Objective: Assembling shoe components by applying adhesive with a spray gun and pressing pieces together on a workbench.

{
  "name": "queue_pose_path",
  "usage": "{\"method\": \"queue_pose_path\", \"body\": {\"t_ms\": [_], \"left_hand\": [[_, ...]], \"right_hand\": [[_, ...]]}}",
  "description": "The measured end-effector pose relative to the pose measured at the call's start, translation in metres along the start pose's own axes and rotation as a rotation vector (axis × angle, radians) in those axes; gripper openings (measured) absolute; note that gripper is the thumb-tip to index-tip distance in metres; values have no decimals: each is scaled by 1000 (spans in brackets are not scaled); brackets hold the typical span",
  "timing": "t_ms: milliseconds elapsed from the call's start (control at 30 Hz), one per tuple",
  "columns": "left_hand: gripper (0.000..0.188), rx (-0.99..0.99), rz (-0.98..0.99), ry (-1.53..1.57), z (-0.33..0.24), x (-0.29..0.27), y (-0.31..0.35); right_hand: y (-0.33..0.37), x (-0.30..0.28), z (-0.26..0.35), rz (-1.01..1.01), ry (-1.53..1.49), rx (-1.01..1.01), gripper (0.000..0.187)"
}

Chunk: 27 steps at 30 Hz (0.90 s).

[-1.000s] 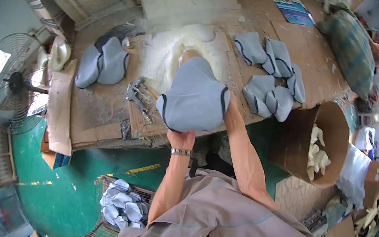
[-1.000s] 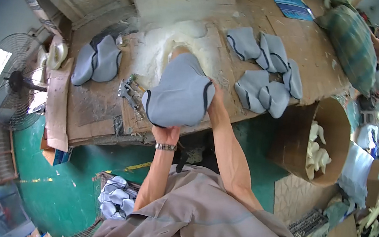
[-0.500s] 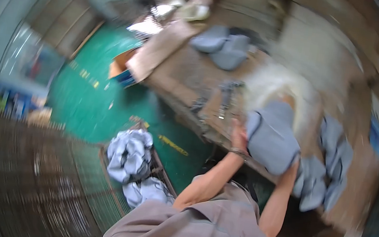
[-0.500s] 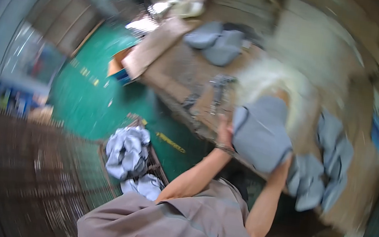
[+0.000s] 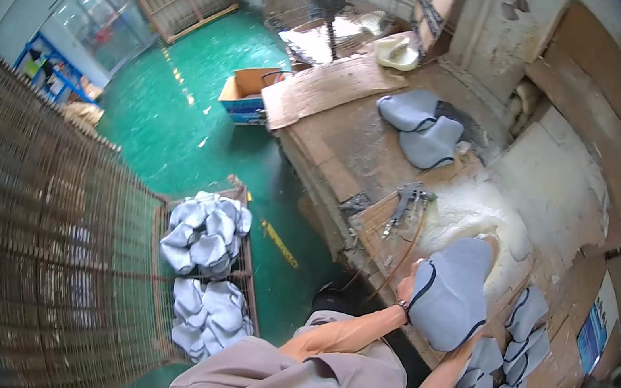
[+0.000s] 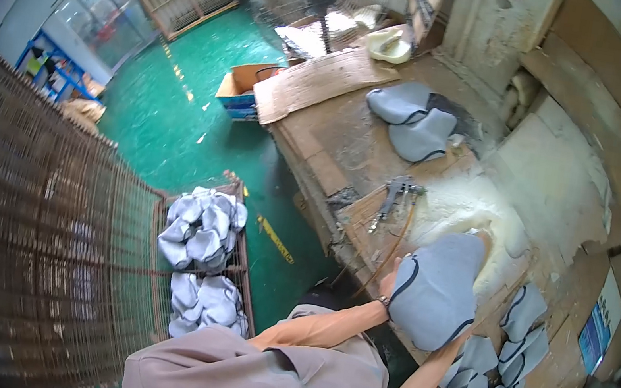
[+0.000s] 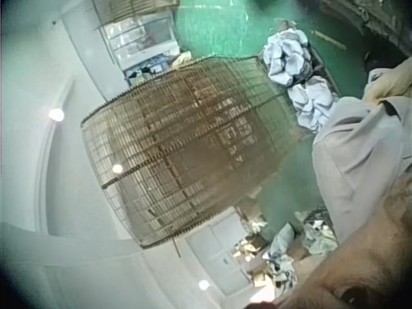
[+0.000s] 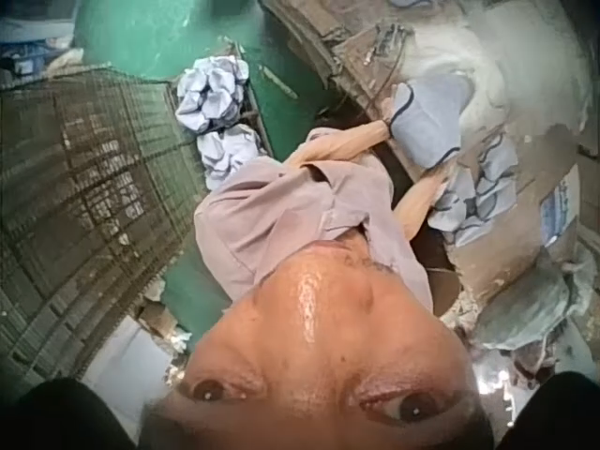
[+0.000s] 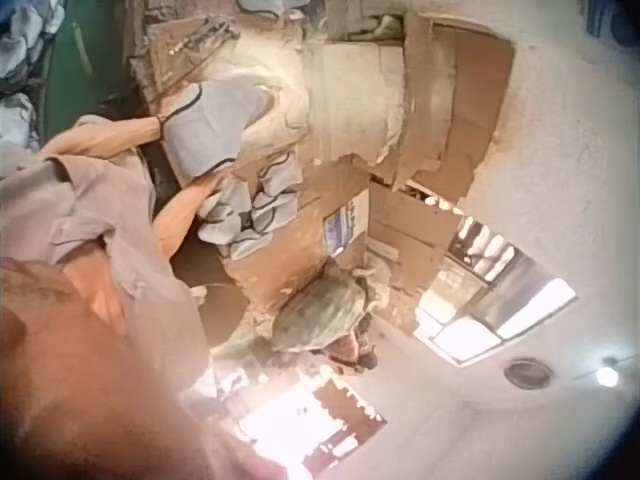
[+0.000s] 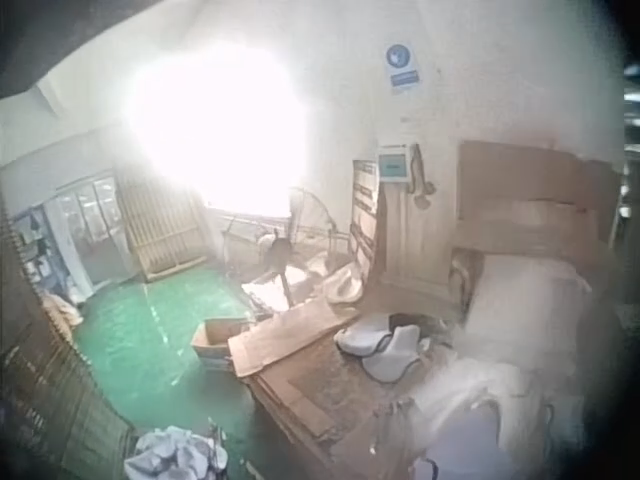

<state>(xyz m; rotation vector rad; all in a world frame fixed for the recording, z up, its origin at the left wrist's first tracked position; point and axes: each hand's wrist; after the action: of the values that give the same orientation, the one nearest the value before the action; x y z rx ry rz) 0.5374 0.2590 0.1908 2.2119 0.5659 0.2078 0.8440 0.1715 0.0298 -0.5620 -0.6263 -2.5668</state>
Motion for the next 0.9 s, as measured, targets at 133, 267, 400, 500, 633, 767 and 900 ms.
{"method": "queue_pose_path", "body": {"t_ms": [133, 267, 400, 500, 633, 767, 900], "left_hand": [[86, 141, 61, -42, -7, 19, -21], [82, 137, 82, 35, -8, 62, -18], [75, -34, 161, 127, 8, 48, -63], [67, 40, 329, 107, 10, 21, -81], [64, 498, 464, -671, -27, 41, -44], [45, 446, 184, -85, -15, 62, -84], [43, 347, 65, -371, 5, 72, -81]], "right_hand": [[-23, 1, 23, -115, 29, -49, 42], [-20, -19, 51, -303, 34, -65, 42], [-31, 13, 80, -565, 28, -73, 42], [-100, 20, 165, -859, 11, -52, 43], [-60, 51, 125, -1150, 25, -24, 43], [-87, 66, 156, -1171, 88, -22, 43], [-60, 46, 140, -1274, 124, 22, 43]]}}
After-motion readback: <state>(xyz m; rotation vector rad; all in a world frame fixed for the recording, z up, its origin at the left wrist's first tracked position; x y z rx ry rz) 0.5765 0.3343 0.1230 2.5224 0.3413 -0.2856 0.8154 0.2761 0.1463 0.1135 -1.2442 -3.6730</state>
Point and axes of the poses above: each hand's wrist, its own y-axis away from the middle knuckle, its own x-axis out of the palm, z = x × y, and after that the axes turned 3 degrees about x, right-handed
